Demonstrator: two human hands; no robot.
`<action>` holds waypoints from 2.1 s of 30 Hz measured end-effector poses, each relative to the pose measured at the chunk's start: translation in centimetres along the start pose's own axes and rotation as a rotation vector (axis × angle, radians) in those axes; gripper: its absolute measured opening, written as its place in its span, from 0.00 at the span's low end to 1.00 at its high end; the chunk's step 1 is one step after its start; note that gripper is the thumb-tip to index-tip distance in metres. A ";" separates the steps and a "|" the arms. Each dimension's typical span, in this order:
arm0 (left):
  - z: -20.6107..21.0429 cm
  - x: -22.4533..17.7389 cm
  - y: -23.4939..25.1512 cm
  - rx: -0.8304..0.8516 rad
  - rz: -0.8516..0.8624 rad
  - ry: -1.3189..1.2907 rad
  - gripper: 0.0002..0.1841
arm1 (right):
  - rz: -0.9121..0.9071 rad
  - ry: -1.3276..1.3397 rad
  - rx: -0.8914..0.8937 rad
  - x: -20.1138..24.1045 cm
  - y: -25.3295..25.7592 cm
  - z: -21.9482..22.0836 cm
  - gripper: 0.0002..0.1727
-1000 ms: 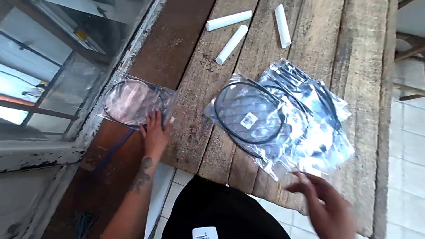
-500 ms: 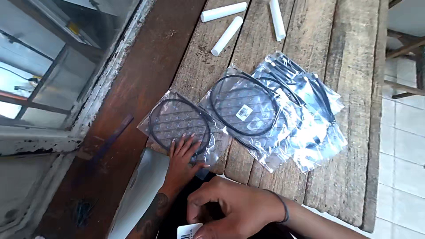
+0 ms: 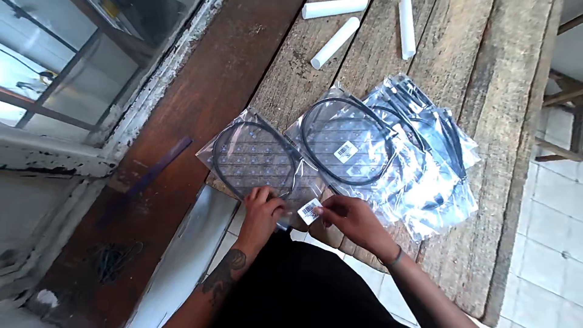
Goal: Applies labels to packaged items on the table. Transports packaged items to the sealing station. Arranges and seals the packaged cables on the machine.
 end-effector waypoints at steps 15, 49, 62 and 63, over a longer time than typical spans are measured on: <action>0.5 -0.7 -0.7 0.265 -0.324 -0.801 0.03 | -0.004 -0.357 0.119 2.8 4.7 7.7 0.28; -4.3 5.9 2.3 0.063 0.162 0.517 0.54 | -0.428 -0.197 0.004 5.5 -0.3 4.5 0.34; 5.4 -6.1 18.2 0.137 0.323 0.255 0.55 | 0.021 -0.201 -0.912 -5.6 -13.8 -8.9 0.26; 4.7 -5.6 20.3 0.107 0.175 0.220 0.56 | -0.048 -0.205 -0.820 -4.3 -10.9 -8.1 0.26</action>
Point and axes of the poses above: each hand's wrist, its own y-axis towards the middle knuckle, its own z-axis out of the palm, x = y × z, the point moved 9 cm from there along y, towards the middle knuckle, and after that the axes turned 1 degree about y, right-handed, at the moved point
